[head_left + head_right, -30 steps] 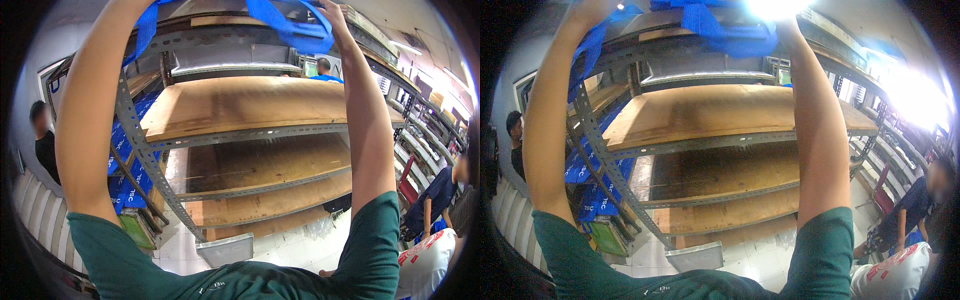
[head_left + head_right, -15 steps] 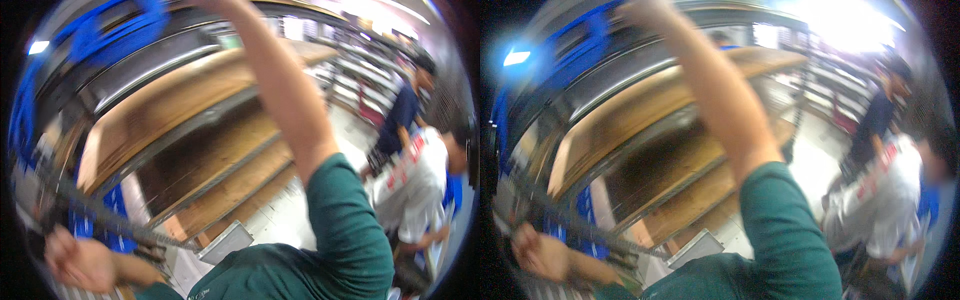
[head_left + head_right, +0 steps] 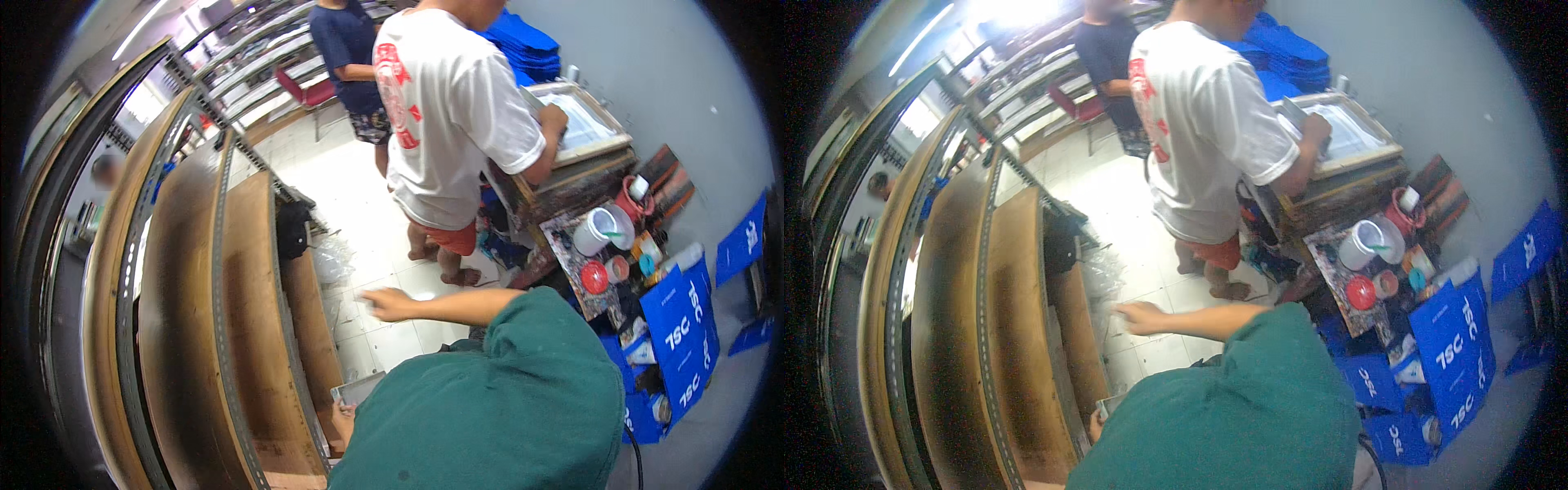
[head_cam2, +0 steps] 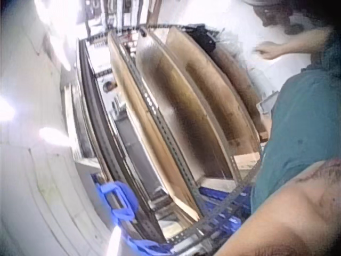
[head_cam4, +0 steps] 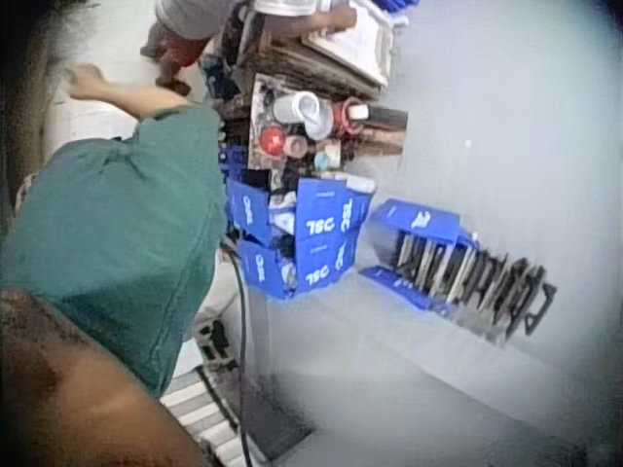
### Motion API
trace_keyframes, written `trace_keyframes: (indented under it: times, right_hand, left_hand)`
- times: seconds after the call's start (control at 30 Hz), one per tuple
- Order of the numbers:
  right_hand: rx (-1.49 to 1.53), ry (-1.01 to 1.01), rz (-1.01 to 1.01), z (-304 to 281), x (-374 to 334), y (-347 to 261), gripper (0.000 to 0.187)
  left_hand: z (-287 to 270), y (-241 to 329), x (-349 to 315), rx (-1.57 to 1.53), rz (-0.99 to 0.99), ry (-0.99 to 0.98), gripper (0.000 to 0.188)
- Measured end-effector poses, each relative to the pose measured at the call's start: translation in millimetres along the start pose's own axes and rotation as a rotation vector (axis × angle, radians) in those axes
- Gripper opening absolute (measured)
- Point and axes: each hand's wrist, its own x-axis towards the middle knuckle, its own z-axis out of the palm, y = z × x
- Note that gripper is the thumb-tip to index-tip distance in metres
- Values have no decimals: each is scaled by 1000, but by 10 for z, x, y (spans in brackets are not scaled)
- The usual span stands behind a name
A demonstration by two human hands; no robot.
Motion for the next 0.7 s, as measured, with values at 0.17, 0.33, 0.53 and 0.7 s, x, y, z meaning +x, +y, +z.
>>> trace_keyframes:
  times: [0.17,0.33,0.53,0.7]
  right_hand:
    - [-83,-312,739,727,-1919,2035,54]
    - [-181,-452,882,463,-2617,2486,42]
    - [-90,-144,989,-151,-2179,2188,48]
    - [-75,-38,830,86,-1753,2459,51]
  left_hand:
    - [315,-753,359,245,33,-388,45]
    - [483,-1423,643,346,-83,-450,47]
    - [611,-1043,575,266,-278,-406,50]
    - [672,-1223,490,340,-139,-407,47]
